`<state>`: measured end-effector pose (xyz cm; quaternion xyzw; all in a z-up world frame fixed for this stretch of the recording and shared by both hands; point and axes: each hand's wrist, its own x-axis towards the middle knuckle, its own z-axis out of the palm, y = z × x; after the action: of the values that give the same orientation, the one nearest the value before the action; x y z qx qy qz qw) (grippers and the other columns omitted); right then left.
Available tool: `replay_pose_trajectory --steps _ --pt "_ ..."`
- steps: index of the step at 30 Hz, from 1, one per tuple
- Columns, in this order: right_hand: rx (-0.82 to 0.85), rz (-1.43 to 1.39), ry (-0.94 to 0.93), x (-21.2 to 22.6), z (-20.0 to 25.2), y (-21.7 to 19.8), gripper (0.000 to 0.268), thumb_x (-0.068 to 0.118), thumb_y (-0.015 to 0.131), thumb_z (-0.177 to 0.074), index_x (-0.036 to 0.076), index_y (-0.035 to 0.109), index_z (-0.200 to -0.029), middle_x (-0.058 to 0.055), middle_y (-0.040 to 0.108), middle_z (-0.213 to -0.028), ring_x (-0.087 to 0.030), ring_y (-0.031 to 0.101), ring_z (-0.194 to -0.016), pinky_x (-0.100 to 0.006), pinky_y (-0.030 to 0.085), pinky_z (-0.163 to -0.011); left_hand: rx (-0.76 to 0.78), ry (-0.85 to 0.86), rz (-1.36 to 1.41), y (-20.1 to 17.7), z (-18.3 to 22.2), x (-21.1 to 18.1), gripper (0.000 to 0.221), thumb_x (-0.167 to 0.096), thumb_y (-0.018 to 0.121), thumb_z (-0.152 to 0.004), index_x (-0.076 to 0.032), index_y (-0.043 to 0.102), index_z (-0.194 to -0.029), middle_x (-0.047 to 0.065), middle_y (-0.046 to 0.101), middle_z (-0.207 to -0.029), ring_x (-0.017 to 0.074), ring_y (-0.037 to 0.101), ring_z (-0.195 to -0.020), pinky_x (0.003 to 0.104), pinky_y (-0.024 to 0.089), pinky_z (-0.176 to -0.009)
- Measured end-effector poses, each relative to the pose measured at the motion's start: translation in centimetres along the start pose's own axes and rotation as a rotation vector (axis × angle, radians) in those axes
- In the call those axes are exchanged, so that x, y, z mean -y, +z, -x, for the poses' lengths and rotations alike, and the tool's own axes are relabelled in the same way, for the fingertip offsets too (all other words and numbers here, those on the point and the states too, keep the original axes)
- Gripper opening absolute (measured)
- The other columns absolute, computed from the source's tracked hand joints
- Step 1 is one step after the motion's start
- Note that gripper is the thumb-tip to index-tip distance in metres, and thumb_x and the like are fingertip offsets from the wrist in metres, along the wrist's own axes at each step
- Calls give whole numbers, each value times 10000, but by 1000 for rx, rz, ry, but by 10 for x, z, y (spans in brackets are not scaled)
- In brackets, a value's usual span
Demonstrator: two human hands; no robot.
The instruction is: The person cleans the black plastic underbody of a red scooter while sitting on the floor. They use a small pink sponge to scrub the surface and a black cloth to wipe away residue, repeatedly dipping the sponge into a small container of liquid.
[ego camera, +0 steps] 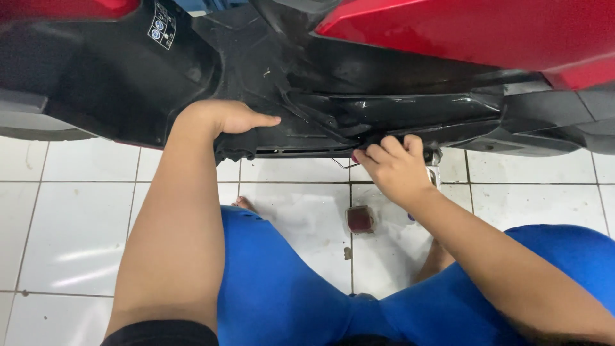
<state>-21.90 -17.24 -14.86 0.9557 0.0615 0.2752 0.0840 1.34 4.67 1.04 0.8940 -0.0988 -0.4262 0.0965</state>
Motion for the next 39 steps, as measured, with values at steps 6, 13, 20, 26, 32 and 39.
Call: replay_pose_trajectory --steps 6,13,20,26,32,39 --pt "107 -16 24 -9 -8 -33 93 176 692 -950 248 729 -993 47 535 -857 -165 481 -935 -419 257 -879 20 -5 24 2 10 -4 1014 -729 663 -742 -22 508 -1453 219 425 -1546 407 362 -1456 595 275 -1169" --pt "112 -26 -43 -3 1 3 74 178 646 -988 240 683 -972 48 499 -867 -160 452 -955 -463 226 -896 5 7 10 0 -6 8 1070 -764 689 -694 -15 526 -1440 231 442 -1530 416 386 -1436 599 279 -1165" --pt "187 -22 -51 -8 2 -3 95 160 676 -932 252 692 -916 74 536 -845 -148 462 -943 -454 235 -892 13 -2 -2 1 8 -5 1018 -746 664 -731 -25 532 -1436 223 444 -1533 403 385 -1442 580 293 -1165" --pt "105 -9 -54 -12 4 -6 87 207 652 -988 253 684 -922 65 532 -832 -127 474 -924 -399 259 -885 8 5 -17 -1 6 1 1040 -753 663 -721 -9 531 -1435 242 451 -1520 432 394 -1427 604 289 -1160" --pt "114 -173 53 8 10 -14 107 188 663 -967 232 701 -1057 46 535 -793 -133 572 -809 -254 413 -705 9 1 -33 -3 23 -13 997 -716 640 -769 2 510 -1448 245 424 -1541 427 370 -1448 591 276 -1178" --pt "669 -570 519 49 43 5 332 234 636 -977 207 644 -1308 -43 656 -1033 -210 691 -963 -263 568 -790 23 17 -21 -4 13 -12 1037 -739 692 -717 -10 525 -1437 238 434 -1530 404 366 -1449 583 271 -1174"
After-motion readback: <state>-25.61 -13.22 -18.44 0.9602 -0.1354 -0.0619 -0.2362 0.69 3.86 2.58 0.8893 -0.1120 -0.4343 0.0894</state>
